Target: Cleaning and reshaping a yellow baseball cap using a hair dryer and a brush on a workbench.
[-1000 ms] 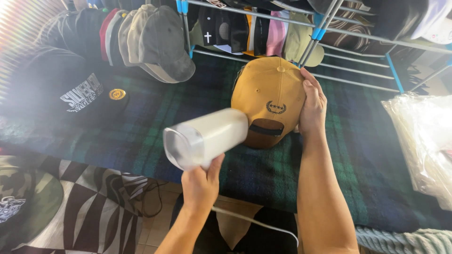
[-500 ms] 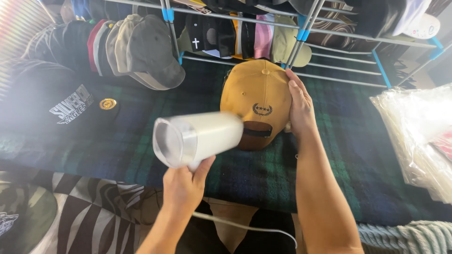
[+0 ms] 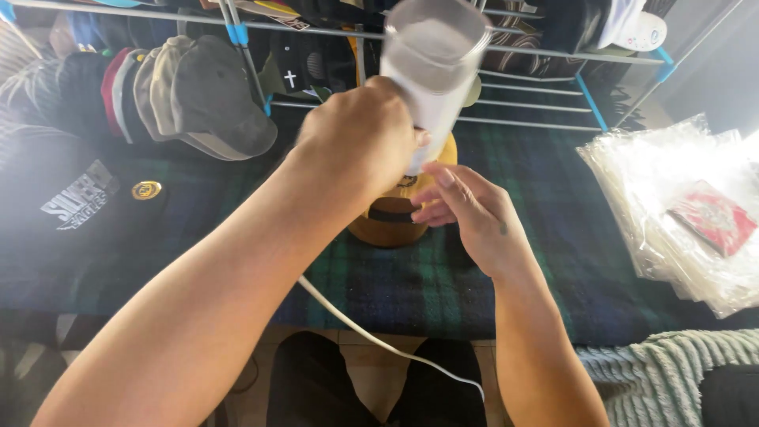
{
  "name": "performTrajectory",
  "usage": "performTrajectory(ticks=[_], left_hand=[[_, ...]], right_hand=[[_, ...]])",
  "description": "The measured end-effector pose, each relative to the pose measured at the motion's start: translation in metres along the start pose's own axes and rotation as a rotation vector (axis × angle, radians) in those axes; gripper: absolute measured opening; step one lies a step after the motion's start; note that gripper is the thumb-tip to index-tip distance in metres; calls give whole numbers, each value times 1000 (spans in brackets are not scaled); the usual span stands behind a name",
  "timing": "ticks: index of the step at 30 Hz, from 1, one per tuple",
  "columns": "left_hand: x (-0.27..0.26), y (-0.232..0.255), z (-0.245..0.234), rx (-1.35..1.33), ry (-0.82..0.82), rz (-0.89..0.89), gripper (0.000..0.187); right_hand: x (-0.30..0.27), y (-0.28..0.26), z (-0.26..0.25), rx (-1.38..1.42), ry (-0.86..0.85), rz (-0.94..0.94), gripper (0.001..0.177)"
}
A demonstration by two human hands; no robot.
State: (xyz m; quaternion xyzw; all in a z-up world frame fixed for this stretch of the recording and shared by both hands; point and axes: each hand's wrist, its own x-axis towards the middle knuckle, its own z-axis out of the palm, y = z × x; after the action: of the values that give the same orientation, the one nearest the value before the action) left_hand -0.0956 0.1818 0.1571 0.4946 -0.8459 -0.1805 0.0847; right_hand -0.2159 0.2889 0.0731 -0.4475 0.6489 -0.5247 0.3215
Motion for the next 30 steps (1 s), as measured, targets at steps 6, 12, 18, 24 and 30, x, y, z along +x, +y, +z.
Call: performTrajectory(ticks=[6,12,18,24,30], left_hand=[[-2,16,61,-2,214,302,41],[-17,26,48,-230,-126,380,83],[-29,-45,53,-481,455,593,44],[24,-135,172,-604,659,176,49],[36,-128,219,-747,488,180,76]], right_hand=[[23,39,6,577,107,-142,53],[14,0,0,570,221,-162,33],[8,7,-37,326,47,20,43],[8,0,-41,-197,154,-88,67],[4,-29,-38,-556,98,-290,56]])
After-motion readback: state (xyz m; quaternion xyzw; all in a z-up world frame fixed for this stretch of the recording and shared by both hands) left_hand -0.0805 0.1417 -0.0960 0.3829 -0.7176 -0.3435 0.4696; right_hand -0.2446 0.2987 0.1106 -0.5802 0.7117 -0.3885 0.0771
